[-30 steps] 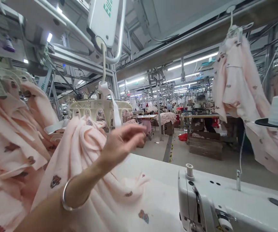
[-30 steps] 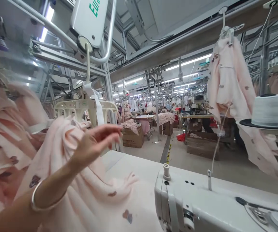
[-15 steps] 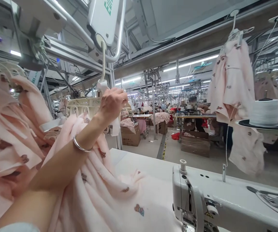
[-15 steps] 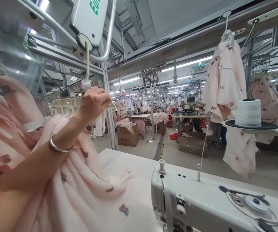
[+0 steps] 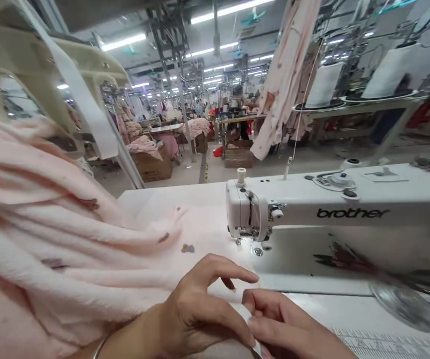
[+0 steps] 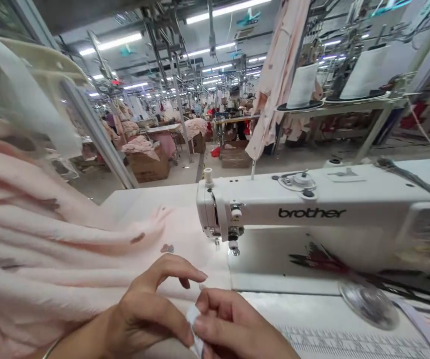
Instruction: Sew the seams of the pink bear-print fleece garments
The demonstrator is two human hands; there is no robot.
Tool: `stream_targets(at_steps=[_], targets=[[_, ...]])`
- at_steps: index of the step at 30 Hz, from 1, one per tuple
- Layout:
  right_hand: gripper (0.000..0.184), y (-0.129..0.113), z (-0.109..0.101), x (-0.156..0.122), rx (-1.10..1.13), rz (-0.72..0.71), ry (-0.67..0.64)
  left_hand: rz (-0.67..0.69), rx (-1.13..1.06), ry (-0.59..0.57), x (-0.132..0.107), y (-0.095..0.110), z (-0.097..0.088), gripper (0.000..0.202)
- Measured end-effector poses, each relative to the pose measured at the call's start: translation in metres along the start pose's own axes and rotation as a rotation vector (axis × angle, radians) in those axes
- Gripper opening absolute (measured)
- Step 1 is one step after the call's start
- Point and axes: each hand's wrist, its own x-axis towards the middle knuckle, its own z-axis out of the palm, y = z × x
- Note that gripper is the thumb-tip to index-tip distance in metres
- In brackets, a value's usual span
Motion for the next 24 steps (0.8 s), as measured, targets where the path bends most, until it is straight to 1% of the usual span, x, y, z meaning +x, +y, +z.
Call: stream_targets(at_steps=[1,2,3,4,5,6,7,8,9,12,15,19,22,24], targets=[[0.043,-0.005,0.002,0.003,0.027,-0.020,-0.025,-0.069,-0.041,0.007,-0.001,-0.002,-0.001,0.009],[0.042,-0.010,0.005,0.004,-0.018,-0.065,0.026,-0.169,-0.099,0.023,-0.002,-0.003,-0.002,0.026],[0.041,-0.014,0.008,0.004,-0.097,-0.112,0.108,-0.297,-0.173,0.043,-0.002,-0.004,-0.002,0.043],[0.041,-0.016,0.012,0.003,-0.179,-0.166,0.214,-0.438,-0.257,0.058,-0.002,-0.004,-0.001,0.056],[0.040,-0.017,0.016,0.002,-0.240,-0.221,0.321,-0.576,-0.343,0.065,-0.002,-0.004,0.000,0.060],[0.039,-0.016,0.020,0.001,-0.281,-0.269,0.415,-0.700,-0.423,0.072,-0.001,-0.003,0.003,0.054],[0.039,-0.015,0.023,0.000,-0.305,-0.302,0.482,-0.802,-0.489,0.084,0.001,-0.003,0.006,0.044],[0.038,-0.013,0.026,0.000,-0.317,-0.324,0.519,-0.874,-0.536,0.102,0.003,-0.002,0.009,0.036],[0.038,-0.011,0.028,0.000,-0.323,-0.334,0.539,-0.923,-0.565,0.122,0.005,-0.002,0.012,0.033],[0.037,-0.007,0.027,0.000,-0.338,-0.325,0.552,-1.009,-0.602,0.163,0.010,0.000,0.016,0.031],[0.037,-0.006,0.021,-0.002,-0.322,-0.289,0.536,-1.047,-0.600,0.153,0.012,0.000,0.015,0.029],[0.039,-0.006,0.016,-0.003,-0.298,-0.242,0.517,-1.048,-0.607,0.135,0.010,-0.001,0.015,0.029],[0.039,-0.005,0.015,-0.002,-0.314,-0.237,0.522,-1.035,-0.600,0.128,0.009,-0.005,0.019,0.031],[0.038,-0.004,0.013,-0.003,-0.333,-0.231,0.514,-1.049,-0.575,0.115,0.008,-0.008,0.019,0.032]])
